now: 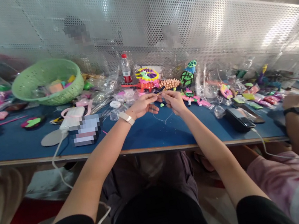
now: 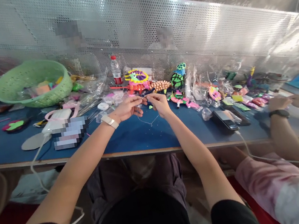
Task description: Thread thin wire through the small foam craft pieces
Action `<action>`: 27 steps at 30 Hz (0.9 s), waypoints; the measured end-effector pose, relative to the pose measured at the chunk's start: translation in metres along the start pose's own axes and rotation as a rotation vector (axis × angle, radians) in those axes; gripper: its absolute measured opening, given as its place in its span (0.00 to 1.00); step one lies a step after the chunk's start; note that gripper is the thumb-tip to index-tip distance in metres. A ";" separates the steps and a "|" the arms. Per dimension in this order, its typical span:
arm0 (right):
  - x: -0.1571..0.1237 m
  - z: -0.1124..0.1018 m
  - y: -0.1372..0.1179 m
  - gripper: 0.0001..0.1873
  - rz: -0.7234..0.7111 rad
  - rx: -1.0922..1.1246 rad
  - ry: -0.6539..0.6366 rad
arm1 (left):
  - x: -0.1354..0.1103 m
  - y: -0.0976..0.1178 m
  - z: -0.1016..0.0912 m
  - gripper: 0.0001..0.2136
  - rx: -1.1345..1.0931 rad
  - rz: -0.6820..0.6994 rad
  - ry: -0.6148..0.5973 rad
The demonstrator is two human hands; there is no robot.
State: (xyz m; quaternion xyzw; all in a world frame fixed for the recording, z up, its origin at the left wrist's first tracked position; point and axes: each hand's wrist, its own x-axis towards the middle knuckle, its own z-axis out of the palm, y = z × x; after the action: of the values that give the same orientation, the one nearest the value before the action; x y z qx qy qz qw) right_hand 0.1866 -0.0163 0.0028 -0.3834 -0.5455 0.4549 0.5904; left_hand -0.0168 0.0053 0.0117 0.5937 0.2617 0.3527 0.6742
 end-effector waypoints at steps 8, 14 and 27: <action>0.001 -0.002 0.002 0.19 0.133 0.126 -0.059 | 0.003 -0.005 -0.001 0.09 0.067 0.038 0.037; 0.003 -0.005 0.005 0.16 0.148 0.138 -0.089 | 0.004 -0.006 -0.005 0.09 0.060 0.010 0.026; 0.001 0.002 0.006 0.19 0.132 0.085 -0.085 | 0.001 -0.004 -0.003 0.05 0.044 0.006 -0.016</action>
State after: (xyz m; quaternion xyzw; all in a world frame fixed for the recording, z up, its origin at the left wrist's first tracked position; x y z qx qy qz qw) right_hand 0.1840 -0.0136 -0.0022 -0.3734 -0.5239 0.5315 0.5509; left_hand -0.0177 0.0078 0.0078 0.6120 0.2624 0.3442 0.6619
